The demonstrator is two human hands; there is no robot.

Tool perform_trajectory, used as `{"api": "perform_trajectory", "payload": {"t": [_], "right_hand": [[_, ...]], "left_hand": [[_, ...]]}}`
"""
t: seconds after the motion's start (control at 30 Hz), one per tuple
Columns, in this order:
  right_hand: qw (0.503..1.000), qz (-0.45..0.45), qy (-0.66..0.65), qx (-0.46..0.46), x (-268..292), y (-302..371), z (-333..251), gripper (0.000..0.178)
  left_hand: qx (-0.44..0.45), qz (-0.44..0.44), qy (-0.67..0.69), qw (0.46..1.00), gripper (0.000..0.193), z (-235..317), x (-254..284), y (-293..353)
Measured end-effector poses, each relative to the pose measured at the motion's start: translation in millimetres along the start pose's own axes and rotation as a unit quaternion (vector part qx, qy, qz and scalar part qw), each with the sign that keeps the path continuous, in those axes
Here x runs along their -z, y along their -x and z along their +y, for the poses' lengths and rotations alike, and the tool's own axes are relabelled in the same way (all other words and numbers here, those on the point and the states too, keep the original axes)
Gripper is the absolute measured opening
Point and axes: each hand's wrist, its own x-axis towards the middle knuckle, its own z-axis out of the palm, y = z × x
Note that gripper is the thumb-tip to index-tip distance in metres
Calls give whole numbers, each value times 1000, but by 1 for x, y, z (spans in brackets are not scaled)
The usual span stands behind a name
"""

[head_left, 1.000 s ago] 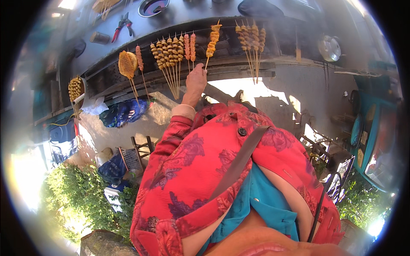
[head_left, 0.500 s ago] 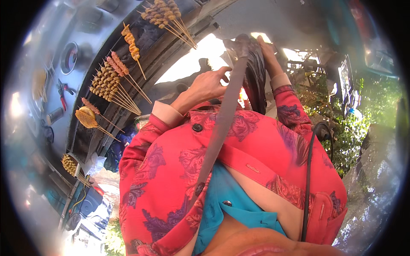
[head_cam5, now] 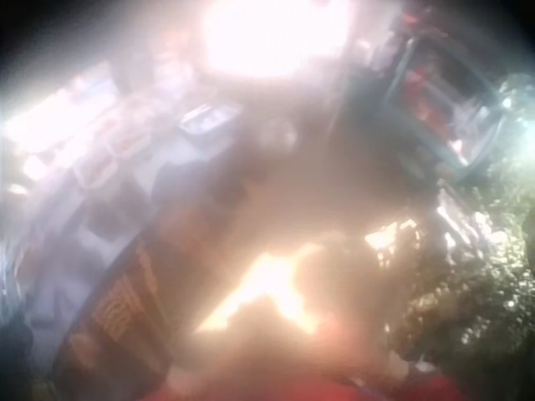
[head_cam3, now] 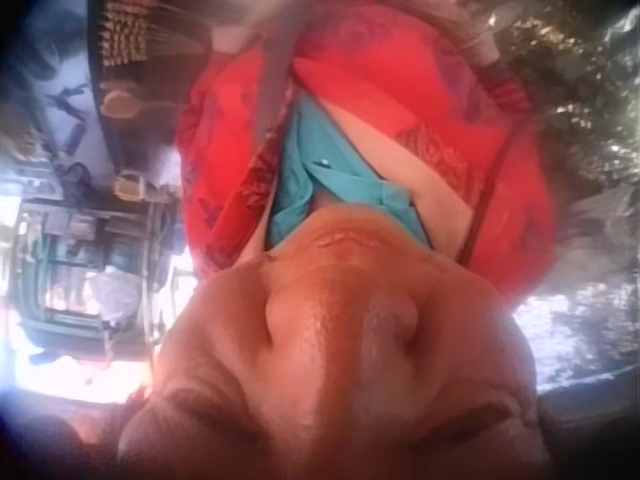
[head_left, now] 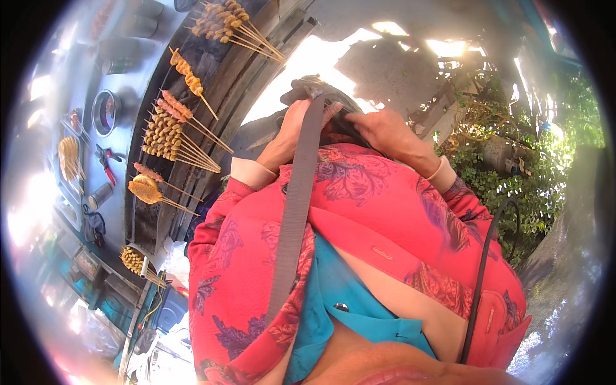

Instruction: The person grills various skewered foods over charcoal, applies sauce and seasoning, and packs cooked items into plastic bags. They handle multiple skewers, a sauce bottle, a seasoning shaker, and plastic bags while working at an outdoor street food cart.

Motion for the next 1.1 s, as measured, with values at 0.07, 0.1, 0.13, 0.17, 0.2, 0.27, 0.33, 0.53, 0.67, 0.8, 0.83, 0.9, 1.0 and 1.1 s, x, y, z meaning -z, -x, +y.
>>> {"api": "perform_trajectory", "payload": {"t": [0.07,0.1,0.13,0.17,0.2,0.27,0.33,0.53,0.67,0.8,0.83,0.9,1.0,1.1], "right_hand": [[990,3,140,-25,-1,1,1,19],[984,11,164,-62,1,1,4,20],[977,21,188,-100,4,1,9,21],[981,44,165,-95,12,-2,14,20],[988,67,115,-79,13,-5,16,20],[990,118,58,-42,14,-9,14,18],[989,134,60,10,7,-15,13,18],[985,109,-52,121,-27,-77,-19,31],[991,77,-6,113,-58,-108,3,28],[994,30,10,101,-65,-118,12,24],[994,27,12,101,-66,-120,14,23],[994,22,10,107,-65,-122,16,21],[993,19,-1,118,-51,-114,22,19],[992,-61,30,110,-33,-91,39,18]], "left_hand": [[44,-32,-9,998,39,13,9,9],[62,-43,-16,997,38,21,15,15],[71,-57,-33,995,36,27,21,20],[80,-71,-50,993,35,32,25,22],[67,-72,-38,994,34,38,28,25],[41,-73,-13,996,34,46,33,27],[42,-91,31,994,34,45,38,25],[53,-89,64,993,33,39,31,22],[96,-51,69,992,34,32,33,26],[126,-13,104,987,38,16,26,32],[135,-10,113,984,38,12,24,32],[150,3,139,979,38,10,23,36],[151,11,166,974,36,15,27,39],[133,-2,180,975,35,8,33,42]]}}
